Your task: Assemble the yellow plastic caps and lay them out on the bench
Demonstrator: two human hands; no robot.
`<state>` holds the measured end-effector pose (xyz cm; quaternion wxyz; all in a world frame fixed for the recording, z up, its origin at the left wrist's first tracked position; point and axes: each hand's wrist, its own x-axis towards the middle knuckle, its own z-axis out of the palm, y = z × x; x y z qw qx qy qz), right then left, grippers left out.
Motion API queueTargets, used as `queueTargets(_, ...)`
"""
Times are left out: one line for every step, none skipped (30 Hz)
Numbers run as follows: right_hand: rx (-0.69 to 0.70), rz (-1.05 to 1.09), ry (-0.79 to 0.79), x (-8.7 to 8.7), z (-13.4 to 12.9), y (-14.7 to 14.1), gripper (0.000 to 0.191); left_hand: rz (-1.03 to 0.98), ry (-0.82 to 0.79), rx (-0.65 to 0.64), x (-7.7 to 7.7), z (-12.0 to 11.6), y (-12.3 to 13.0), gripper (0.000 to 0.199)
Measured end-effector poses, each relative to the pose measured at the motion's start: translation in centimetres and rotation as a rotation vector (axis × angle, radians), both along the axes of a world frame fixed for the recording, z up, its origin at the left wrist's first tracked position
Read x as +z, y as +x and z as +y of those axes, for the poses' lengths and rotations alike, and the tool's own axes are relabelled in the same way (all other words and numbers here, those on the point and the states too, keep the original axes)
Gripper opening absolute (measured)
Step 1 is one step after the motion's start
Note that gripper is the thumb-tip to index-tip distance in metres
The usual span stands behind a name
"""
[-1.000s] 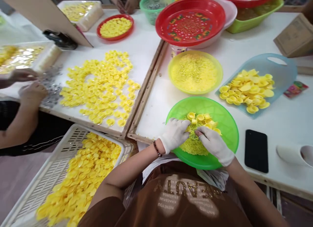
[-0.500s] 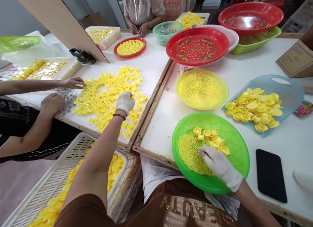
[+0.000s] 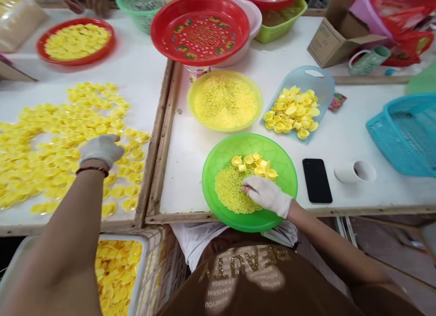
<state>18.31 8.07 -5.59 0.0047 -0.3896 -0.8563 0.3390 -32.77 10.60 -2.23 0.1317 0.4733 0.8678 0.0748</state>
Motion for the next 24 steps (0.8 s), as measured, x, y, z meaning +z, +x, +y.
queueTargets(0.027, -0.009, 0.035, 0.1, 0.1, -0.2, 0.021, 0.052, 0.036, 0.024, 0.3, 0.1, 0.8, 0.02)
queueTargets(0.061, -0.03, 0.075, 0.1, 0.1, -0.4, 0.021, 0.105, 0.105, 0.018, 0.8, 0.1, 2.2, 0.019)
queueTargets(0.101, -0.063, 0.116, 0.2, 0.0, -0.7, 0.022, 0.138, 0.202, -0.028, 1.2, 0.1, 4.2, 0.02)
queueTargets(0.141, -0.104, 0.15, 0.2, -0.1, -1.0, 0.024, 0.143, 0.324, -0.115, 1.7, 0.1, 6.8, 0.022)
queueTargets(0.177, -0.145, 0.176, 0.1, -0.4, -1.3, 0.028, 0.118, 0.44, -0.223, 2.1, 0.0, 9.8, 0.023)
queueTargets(0.207, -0.179, 0.185, 0.0, -0.7, -1.5, 0.032, 0.071, 0.498, -0.331, 2.4, 0.0, 13.2, 0.023)
queueTargets(0.224, -0.199, 0.17, -0.1, -1.0, -1.7, 0.034, 0.011, 0.524, -0.434, 2.5, 0.0, 16.7, 0.022)
queueTargets(0.22, -0.199, 0.124, -0.3, -1.3, -1.7, 0.033, -0.062, 0.478, -0.56, 2.5, 0.1, 20.3, 0.022)
queueTargets(0.202, -0.185, 0.059, -0.5, -1.6, -1.7, 0.029, -0.122, 0.398, -0.668, 2.2, 0.2, 23.7, 0.021)
queueTargets(0.172, -0.163, -0.012, -0.8, -1.7, -1.7, 0.023, -0.141, 0.303, -0.76, 1.8, 0.4, 26.8, 0.023)
queueTargets(0.138, -0.139, -0.082, -1.0, -1.7, -1.5, 0.018, -0.107, 0.186, -0.819, 1.3, 0.7, 29.4, 0.027)
queueTargets(0.104, -0.117, -0.137, -1.1, -1.7, -1.4, 0.017, -0.054, 0.077, -0.848, 0.7, 1.1, 31.6, 0.032)
queueTargets(0.078, -0.096, -0.176, -1.2, -1.5, -1.3, 0.019, -0.004, -0.008, -0.861, 0.1, 1.4, 33.2, 0.035)
queueTargets(0.059, -0.074, -0.2, -1.2, -1.2, -1.2, 0.023, 0.039, -0.067, -0.857, -0.5, 1.8, 34.3, 0.036)
queueTargets(0.051, -0.053, -0.209, -1.1, -0.9, -1.1, 0.025, 0.065, -0.099, -0.847, -1.0, 2.1, 34.9, 0.036)
queueTargets(0.027, -0.02, -0.232, -0.9, -0.5, -0.9, 0.025, 0.077, -0.111, -0.837, -1.4, 2.3, 35.1, 0.034)
queueTargets(-0.024, 0.03, -0.287, -0.6, -0.2, -0.8, 0.024, 0.087, -0.113, -0.829, -1.6, 2.4, 35.0, 0.033)
queueTargets(-0.113, 0.113, -0.391, -0.3, 0.2, -0.7, 0.024, 0.101, -0.11, -0.818, -1.7, 2.3, 34.6, 0.031)
queueTargets(-0.224, 0.221, -0.53, 0.1, 0.5, -0.5, 0.024, 0.109, -0.093, -0.801, -1.6, 2.1, 34.1, 0.029)
queueTargets(-0.334, 0.338, -0.672, 0.6, 0.9, -0.2, 0.026, 0.103, -0.061, -0.775, -1.5, 1.7, 33.6, 0.025)
queueTargets(-0.438, 0.458, -0.807, 1.0, 1.2, 0.0, 0.029, 0.075, -0.019, -0.741, -1.3, 1.1, 33.0, 0.02)
queueTargets(-0.524, 0.57, -0.921, 1.4, 1.6, 0.2, 0.031, 0.019, 0.032, -0.696, -1.1, 0.5, 32.4, 0.013)
queueTargets(-0.578, 0.662, -0.996, 1.7, 1.9, 0.4, 0.032, -0.078, 0.081, -0.647, -1.0, -0.2, 31.9, 0.006)
queueTargets(-0.615, 0.743, -1.044, 2.0, 2.2, 0.6, 0.033, -0.221, 0.12, -0.592, -0.9, -1.0, 31.6, 0.007)
